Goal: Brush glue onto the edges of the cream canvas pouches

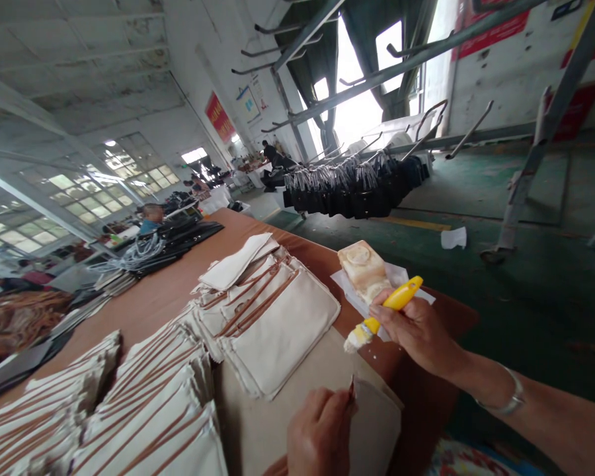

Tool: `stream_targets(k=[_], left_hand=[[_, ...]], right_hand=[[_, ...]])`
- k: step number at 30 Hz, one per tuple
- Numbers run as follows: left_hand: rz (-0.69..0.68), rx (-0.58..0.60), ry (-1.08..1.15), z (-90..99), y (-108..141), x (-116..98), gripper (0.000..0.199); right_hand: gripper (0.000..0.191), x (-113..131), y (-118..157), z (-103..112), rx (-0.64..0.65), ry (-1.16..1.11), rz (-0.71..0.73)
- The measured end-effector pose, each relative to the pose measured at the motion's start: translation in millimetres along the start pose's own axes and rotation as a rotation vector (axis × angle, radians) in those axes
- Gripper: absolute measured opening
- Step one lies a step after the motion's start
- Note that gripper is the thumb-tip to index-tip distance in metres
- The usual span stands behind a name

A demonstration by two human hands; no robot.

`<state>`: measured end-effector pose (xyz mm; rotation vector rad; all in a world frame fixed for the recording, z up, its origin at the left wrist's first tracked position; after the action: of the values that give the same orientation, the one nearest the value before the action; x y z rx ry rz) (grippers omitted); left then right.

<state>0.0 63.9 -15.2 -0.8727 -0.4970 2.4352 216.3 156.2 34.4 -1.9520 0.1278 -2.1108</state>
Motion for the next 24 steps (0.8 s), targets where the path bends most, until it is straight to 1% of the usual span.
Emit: stream_targets(k=[2,4,6,8,10,11,12,13,14,16,17,18,19,21,22,23,24], left_hand=[[-0.117,-0.010,-0.095,-2.7,1,-5,0.019],[-0.192,-0.016,-0.174,-4.5,1,-9,0.017],[-0.222,-0.014,-0.223,-4.5,1,-11,0.014],[-0.228,0.005,-0.243,-2.6,2,-12,0.011],[-0.234,0.039,-0.257,0.4,2,-13,0.008],[-0.245,0.058,-0.261,1.9,2,-14,0.007],[-0.257,0.073,-0.264,3.3,2,-15,0.006],[-0.270,0.085,-0.266,4.3,1,-16,0.005],[-0.283,0.094,-0.268,4.9,1,-16,0.005],[-0.299,0.099,-0.275,4.8,1,-16,0.005],[-0.304,0.099,-0.278,4.0,1,-15,0.006],[-0.312,0.104,-0.279,2.7,1,-13,0.006],[-0.313,0.108,-0.277,1.3,1,-12,0.007],[-0.264,0.102,-0.264,-0.8,3,-11,0.011],[-0.209,0.089,-0.256,-1.1,4,-10,0.015],[-0.138,0.067,-0.256,-0.8,6,-10,0.019],[-0.053,0.044,-0.265,-0.2,9,-10,0.023]], right_hand=[[0.030,4,-1,1,0.045,-0.048,-0.014],[0.030,8,-1,-2,0.120,-0.059,-0.019],[0.030,9,0,-5,0.226,-0.042,-0.028],[0.030,9,1,-7,0.375,-0.029,-0.044],[0.029,8,2,-3,0.516,-0.036,-0.060],[0.027,8,1,0,0.561,-0.045,-0.068],[0.026,8,0,4,0.581,-0.057,-0.073],[0.025,7,-2,7,0.571,-0.068,-0.078],[0.024,8,-4,10,0.534,-0.075,-0.079],[0.025,9,-7,12,0.407,-0.074,-0.069],[0.025,9,-7,11,0.356,-0.069,-0.067],[0.026,10,-7,7,0.336,-0.064,-0.069],[0.027,10,-5,3,0.356,-0.059,-0.071],[0.029,10,1,-5,0.464,-0.051,-0.086],[0.030,10,5,-6,0.510,-0.050,-0.099],[0.031,9,9,-4,0.531,-0.047,-0.117],[0.032,6,14,0,0.506,-0.062,-0.147]])
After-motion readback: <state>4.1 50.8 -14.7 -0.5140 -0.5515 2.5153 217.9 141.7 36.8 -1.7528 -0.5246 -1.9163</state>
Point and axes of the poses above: each hand's wrist, its own y-axis away from the middle knuckle, its own z-axis out of the back of the hand, x = y × z, the point moved 2 cm from there along -y, towards the middle knuckle, and after that the axes turned 12 degrees about y, right-handed, at the moved point
